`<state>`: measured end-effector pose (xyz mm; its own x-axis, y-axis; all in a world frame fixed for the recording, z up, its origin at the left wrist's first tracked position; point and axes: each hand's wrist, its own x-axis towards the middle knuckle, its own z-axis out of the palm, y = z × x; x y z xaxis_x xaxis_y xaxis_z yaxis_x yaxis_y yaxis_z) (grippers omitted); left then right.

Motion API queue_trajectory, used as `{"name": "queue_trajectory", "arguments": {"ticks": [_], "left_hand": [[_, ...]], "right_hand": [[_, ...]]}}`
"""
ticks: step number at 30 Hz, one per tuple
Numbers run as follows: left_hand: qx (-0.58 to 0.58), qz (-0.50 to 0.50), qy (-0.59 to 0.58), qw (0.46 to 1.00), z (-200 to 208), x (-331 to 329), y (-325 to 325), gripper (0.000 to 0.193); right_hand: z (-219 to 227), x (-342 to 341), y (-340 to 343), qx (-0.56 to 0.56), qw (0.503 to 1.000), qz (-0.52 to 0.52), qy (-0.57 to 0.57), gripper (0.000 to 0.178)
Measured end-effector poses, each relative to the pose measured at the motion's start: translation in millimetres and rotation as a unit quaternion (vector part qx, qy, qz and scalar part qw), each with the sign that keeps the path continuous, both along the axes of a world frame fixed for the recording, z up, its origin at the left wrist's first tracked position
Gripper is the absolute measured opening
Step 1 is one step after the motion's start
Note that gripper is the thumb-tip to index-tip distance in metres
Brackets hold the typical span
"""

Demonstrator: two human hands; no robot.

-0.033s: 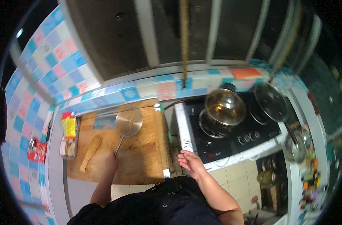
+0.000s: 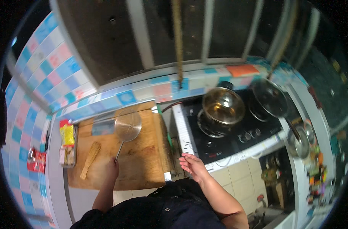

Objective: The person washes a white plate, a metal pot, and a strainer in a kitchen sink using a sponge and running water. They then wipe the sink area and the floor with a cloth and wash the cloth in the sink before leaving the kitchen.

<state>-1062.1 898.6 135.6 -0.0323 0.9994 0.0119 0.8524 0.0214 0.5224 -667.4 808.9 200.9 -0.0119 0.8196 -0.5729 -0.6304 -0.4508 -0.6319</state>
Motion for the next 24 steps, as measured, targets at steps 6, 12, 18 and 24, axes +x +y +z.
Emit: {"name": "queue_trajectory", "arguments": {"ticks": [6,12,18,24], "left_hand": [[-0.001,-0.236,0.09,0.968,33,66,-52,0.015],[0.089,-0.541,0.139,0.824,66,213,-124,0.019],[0.192,-0.722,0.05,0.663,80,385,-253,0.013],[0.274,-0.82,0.087,0.495,65,532,-418,0.012]], "right_hand": [[-5,34,-78,0.071,0.99,-0.117,-0.02,0.056],[-7,108,-205,0.057,0.943,-0.275,-0.177,0.045],[-45,194,-438,-0.018,0.831,-0.48,-0.279,0.031],[-93,228,-673,-0.202,0.707,-0.52,-0.435,0.032]]}}
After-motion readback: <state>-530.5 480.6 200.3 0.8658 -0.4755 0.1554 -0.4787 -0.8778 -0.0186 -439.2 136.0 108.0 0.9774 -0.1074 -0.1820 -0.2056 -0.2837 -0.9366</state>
